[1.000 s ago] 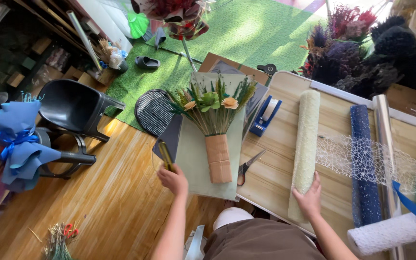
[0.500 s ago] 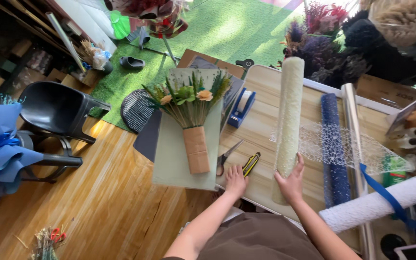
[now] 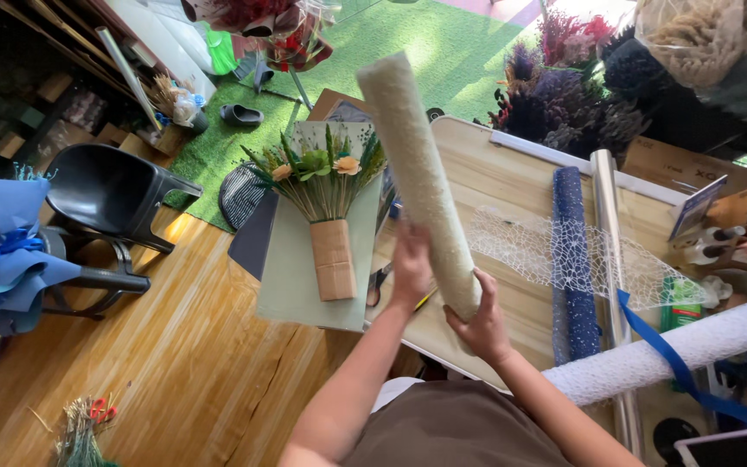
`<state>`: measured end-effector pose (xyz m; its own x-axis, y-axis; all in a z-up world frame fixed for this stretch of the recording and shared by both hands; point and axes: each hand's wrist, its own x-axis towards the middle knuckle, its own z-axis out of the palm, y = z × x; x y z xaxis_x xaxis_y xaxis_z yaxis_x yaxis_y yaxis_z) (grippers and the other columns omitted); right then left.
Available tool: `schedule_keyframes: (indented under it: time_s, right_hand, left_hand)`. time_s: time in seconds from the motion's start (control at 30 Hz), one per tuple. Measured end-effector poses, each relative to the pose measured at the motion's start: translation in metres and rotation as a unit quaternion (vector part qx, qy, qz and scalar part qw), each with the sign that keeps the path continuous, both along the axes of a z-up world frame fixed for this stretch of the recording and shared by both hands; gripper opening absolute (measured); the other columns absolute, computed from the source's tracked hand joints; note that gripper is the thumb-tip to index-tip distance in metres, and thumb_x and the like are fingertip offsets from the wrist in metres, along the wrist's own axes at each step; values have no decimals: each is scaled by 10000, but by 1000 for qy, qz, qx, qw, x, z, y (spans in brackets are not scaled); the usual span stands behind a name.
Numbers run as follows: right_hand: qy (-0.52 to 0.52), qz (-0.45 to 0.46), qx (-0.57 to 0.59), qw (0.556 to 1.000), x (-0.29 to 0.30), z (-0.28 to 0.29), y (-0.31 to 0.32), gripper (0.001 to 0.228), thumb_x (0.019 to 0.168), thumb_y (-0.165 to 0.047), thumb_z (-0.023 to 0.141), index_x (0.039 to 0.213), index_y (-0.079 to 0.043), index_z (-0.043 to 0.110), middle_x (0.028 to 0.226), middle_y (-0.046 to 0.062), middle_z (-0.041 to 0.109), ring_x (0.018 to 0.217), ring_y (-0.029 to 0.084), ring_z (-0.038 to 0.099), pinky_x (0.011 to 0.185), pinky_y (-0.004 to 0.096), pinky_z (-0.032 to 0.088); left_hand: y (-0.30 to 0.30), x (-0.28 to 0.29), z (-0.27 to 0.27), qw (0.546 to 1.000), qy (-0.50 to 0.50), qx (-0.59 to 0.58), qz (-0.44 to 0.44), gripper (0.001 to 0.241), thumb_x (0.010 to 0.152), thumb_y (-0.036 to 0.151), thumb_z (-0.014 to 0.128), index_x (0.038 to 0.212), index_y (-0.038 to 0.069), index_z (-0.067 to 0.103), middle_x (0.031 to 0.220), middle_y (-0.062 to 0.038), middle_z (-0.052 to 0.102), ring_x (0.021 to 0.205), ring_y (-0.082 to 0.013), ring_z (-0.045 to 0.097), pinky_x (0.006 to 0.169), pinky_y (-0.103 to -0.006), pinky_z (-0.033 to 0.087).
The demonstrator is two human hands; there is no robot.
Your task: The person cuts pieces of decorative mesh and plastic wrap using shears and then removes a thin plastic film from a rectangular sheet.
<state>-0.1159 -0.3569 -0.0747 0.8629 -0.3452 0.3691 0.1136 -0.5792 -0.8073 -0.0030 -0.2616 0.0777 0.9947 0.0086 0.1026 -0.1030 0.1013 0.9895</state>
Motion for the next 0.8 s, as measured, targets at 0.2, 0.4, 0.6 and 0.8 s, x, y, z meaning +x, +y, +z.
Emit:
schedule_keyframes:
  time_s: [0.2, 0.4, 0.6, 0.8]
  right_hand:
    - [20, 131, 206, 970, 1, 39, 6, 1112, 600, -133, 923, 1568, -162, 376, 1393, 169, 632, 1267, 339, 639, 1064, 473, 463]
    - [29, 363, 415, 834, 4, 86, 16, 1153, 701, -148, 932, 1622, -64, 243, 1457, 267, 538, 1300, 331, 583, 1082, 515, 459]
    - [83, 344, 226, 908, 8, 131, 32, 1045, 721, -206, 896, 1607, -146, 344, 1508, 213, 500, 1398, 382, 504, 1138, 537, 377]
    - [225, 250, 98, 937, -5, 132, -20, 717, 951, -219, 665, 1583, -73, 360, 1512, 336, 439, 1408, 569, 385, 1173, 654, 338]
  left_hand:
    - [106, 32, -60, 911, 310, -258, -89, 815, 974, 772, 327, 1464, 177, 592, 1175, -180, 708, 876, -289, 730, 726, -369, 539]
    - [173, 36, -34, 919, 305, -240, 73, 553, 977, 641, 627, 620, 226, 548, 552, 13, 558, 494, -173, 573, 527, -327, 496]
    - [150, -6, 17, 953, 145, -220, -153, 770, 851, -23, 707, 1545, 184, 447, 1506, -182, 566, 1272, -443, 620, 1009, -619, 530]
    - [175, -6, -27, 980, 128, -53, -144, 769, 856, 79, 783, 1545, 209, 467, 1439, -113, 620, 1273, -332, 625, 1100, -580, 486]
